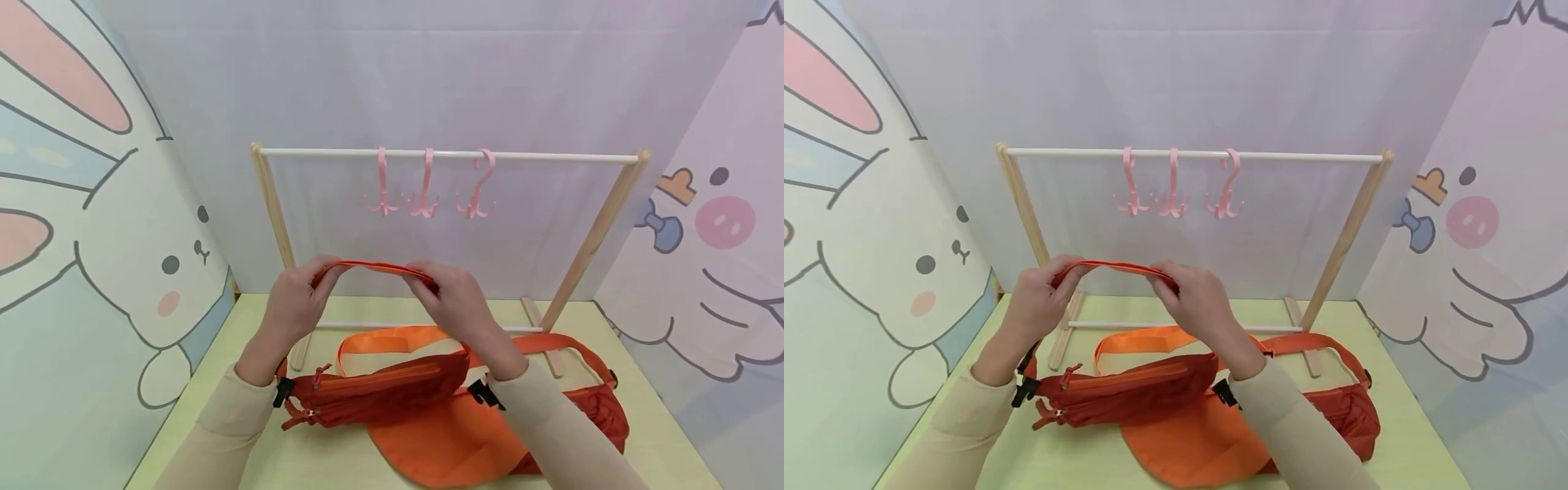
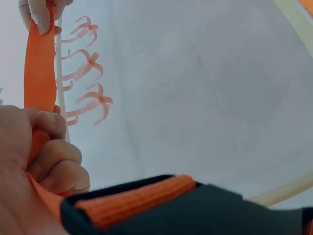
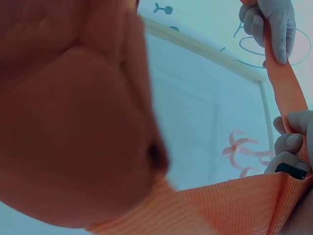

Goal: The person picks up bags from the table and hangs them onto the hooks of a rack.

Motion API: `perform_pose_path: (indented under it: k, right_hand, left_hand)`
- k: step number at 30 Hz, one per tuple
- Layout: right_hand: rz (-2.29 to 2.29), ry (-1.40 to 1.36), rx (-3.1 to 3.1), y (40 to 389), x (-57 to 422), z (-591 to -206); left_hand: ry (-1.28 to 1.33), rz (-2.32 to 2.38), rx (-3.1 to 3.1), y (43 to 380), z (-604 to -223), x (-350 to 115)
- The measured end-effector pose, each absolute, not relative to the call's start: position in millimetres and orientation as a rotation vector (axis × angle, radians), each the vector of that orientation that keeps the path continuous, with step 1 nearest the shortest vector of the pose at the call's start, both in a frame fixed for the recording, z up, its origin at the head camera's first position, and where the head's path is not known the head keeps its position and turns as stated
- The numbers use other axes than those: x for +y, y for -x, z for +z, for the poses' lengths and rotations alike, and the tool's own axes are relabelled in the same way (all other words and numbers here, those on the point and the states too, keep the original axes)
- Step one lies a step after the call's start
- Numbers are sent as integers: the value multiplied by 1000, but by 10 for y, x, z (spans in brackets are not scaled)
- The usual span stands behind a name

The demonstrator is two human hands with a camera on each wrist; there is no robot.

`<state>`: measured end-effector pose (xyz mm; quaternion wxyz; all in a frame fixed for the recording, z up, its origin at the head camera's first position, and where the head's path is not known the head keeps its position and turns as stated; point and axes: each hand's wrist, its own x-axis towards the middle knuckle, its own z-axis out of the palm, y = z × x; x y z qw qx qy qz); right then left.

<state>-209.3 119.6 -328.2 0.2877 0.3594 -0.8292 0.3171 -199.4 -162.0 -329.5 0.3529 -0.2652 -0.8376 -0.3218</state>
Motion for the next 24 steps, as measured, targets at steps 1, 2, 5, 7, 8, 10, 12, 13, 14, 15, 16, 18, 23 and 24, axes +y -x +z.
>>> perform_pose_path:
  k: [1,2,5,7,8,10,12,13,14,15,16,18,23,24]
  right_hand:
    - [842,-956,-2207,2094,1190,-3254]
    - [838,-950,-2200,2097,1184,-3226]
    - [821,-941,-2175,2114,1159,-3142]
    - [810,-936,-2154,2131,1137,-3088]
    - [801,-932,-2147,2142,1125,-3061]
    - [776,-921,-2133,2166,1101,-3006]
    - [753,-906,-2122,2192,1079,-2953]
    - [742,-898,-2117,2206,1068,-2925]
    - [732,-890,-2114,2221,1057,-2899]
    - [725,-883,-2110,2236,1046,-2872]
    - [717,-871,-2106,2253,1035,-2846]
    - [711,-848,-2104,2286,1013,-2800]
    - [693,-793,-2109,2378,960,-2706]
    - [691,-784,-2110,2395,950,-2690]
  left_hand:
    - [678,-838,-2159,2000,-3274,-1614]
    - [671,-843,-2151,2009,-3252,-1609]
    - [642,-850,-2125,2053,-3195,-1597]
    - [628,-859,-2106,2086,-3146,-1584]
    - [619,-862,-2097,2103,-3120,-1577]
    - [597,-865,-2082,2151,-3066,-1557]
    - [574,-869,-2075,2196,-2998,-1530]
    - [558,-870,-2074,2223,-2968,-1518]
    - [545,-875,-2073,2252,-2940,-1509]
    - [532,-877,-2073,2286,-2915,-1500]
    - [522,-880,-2075,2321,-2890,-1493]
    - [507,-887,-2079,2388,-2847,-1480]
    - [483,-870,-2084,2565,-2754,-1460]
    - [474,-860,-2088,2598,-2736,-1455]
